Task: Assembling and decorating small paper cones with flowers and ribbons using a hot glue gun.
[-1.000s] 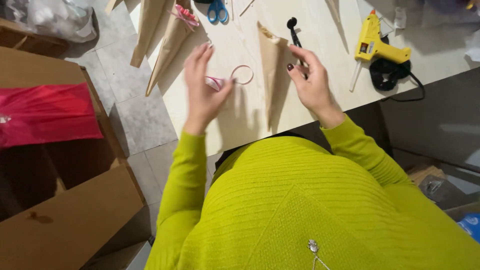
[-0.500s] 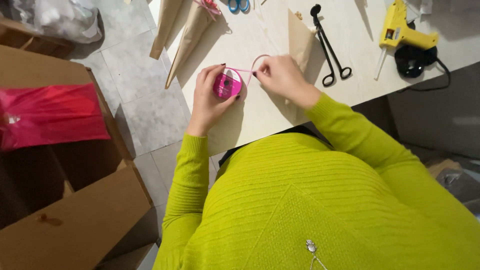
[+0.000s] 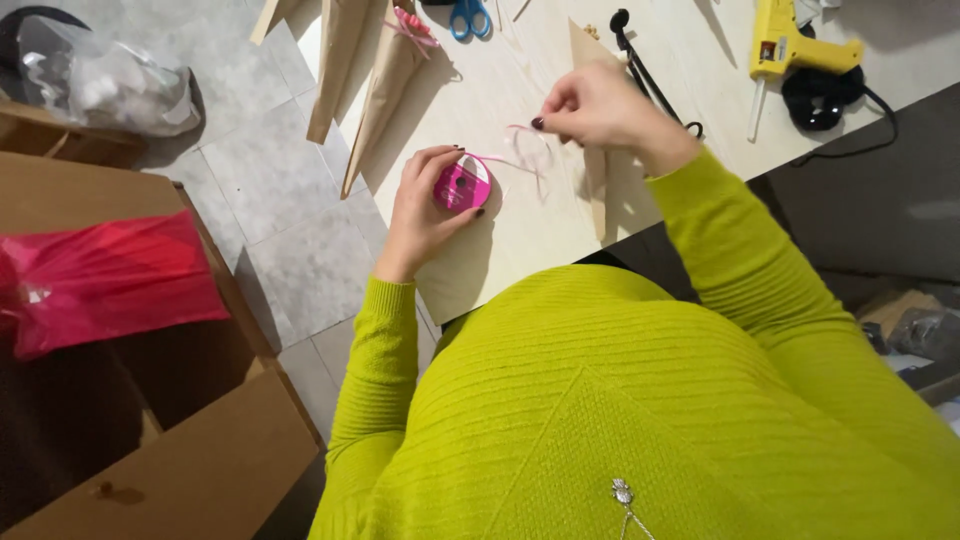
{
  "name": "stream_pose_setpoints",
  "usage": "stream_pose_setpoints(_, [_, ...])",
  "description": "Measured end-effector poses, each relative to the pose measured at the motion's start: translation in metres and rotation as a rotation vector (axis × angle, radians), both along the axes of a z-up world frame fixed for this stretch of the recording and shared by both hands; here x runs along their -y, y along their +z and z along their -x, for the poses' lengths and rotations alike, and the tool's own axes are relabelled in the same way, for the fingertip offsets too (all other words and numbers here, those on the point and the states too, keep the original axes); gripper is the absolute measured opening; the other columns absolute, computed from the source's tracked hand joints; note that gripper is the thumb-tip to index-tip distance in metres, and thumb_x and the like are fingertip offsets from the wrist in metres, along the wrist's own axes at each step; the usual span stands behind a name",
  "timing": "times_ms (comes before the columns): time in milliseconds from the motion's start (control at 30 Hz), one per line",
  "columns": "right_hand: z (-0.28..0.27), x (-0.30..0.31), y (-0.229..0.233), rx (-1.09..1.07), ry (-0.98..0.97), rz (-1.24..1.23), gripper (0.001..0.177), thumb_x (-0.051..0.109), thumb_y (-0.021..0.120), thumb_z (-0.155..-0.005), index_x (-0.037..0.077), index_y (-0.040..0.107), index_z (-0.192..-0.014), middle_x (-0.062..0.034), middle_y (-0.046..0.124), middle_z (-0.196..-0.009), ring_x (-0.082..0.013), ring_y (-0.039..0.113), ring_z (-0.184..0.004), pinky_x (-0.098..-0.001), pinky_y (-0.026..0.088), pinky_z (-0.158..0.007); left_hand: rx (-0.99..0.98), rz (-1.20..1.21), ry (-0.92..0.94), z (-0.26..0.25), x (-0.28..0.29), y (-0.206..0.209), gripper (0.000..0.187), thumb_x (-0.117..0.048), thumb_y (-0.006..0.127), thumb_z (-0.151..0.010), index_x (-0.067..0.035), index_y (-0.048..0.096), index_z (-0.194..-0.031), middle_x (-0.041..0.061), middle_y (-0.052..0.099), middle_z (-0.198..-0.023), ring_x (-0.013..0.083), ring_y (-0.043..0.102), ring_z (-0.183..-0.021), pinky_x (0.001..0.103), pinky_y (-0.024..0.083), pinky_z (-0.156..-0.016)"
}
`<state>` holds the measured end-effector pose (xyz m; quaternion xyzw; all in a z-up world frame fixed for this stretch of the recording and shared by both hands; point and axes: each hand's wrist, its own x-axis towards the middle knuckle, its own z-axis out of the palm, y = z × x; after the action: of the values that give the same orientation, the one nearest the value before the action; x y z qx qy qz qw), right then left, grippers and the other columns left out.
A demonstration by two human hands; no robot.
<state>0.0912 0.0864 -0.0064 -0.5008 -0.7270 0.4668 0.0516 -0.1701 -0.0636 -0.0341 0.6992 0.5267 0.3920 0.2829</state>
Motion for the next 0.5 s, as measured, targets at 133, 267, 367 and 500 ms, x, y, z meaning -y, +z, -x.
stream_pose_setpoints(133, [-0.028, 0.008, 0.022, -0.156, -0.123, 0.067, 0.017, 0.016, 0.075, -0.095, -0.001, 0.074, -0.1, -0.0067, 0.069, -0.077, -0.0093, 0.063, -0.064, -0.0216, 0.049, -0.054, 0.02, 0.023, -0.025, 0.001, -0.003, 0.002, 0.069, -0.006, 0.091, -0.07, -0.004, 0.06, -0.132, 0.014, 0.058, -0.135, 0.0323, 0.058, -0.128, 0.039, 0.05, -0.11])
stream_pose_setpoints(267, [-0.024, 0.022, 0.007, -0.144, -0.026, -0.042, 0.015, 0.017, 0.076, -0.094, 0.003, 0.076, -0.098, -0.0074, 0.073, -0.084, -0.0118, 0.067, -0.069, -0.0253, 0.054, -0.063, -0.014, 0.027, -0.037, 0.002, -0.004, 0.006, 0.07, -0.007, 0.091, -0.068, -0.004, 0.06, -0.131, 0.014, 0.058, -0.133, 0.033, 0.058, -0.126, 0.04, 0.05, -0.108])
stream_pose_setpoints(367, [0.003, 0.051, -0.011, 0.22, 0.11, -0.238, 0.025, 0.028, 0.08, -0.086, 0.007, 0.077, -0.098, -0.011, 0.075, -0.086, -0.0214, 0.071, -0.075, -0.0358, 0.057, -0.068, -0.027, 0.005, -0.036, 0.002, -0.004, 0.003, 0.07, -0.007, 0.091, -0.067, -0.004, 0.061, -0.13, 0.014, 0.059, -0.132, 0.0336, 0.058, -0.126, 0.041, 0.049, -0.108])
stream_pose_setpoints(500, [0.027, 0.071, -0.034, 0.327, 0.053, -0.433, 0.025, 0.03, 0.083, -0.081, 0.007, 0.077, -0.085, -0.0163, 0.074, -0.083, -0.0337, 0.072, -0.082, -0.0473, 0.055, -0.074, -0.019, -0.01, -0.03, 0.002, -0.004, 0.0, 0.068, -0.008, 0.092, -0.068, -0.004, 0.062, -0.129, 0.014, 0.059, -0.133, 0.0334, 0.057, -0.126, 0.04, 0.049, -0.108])
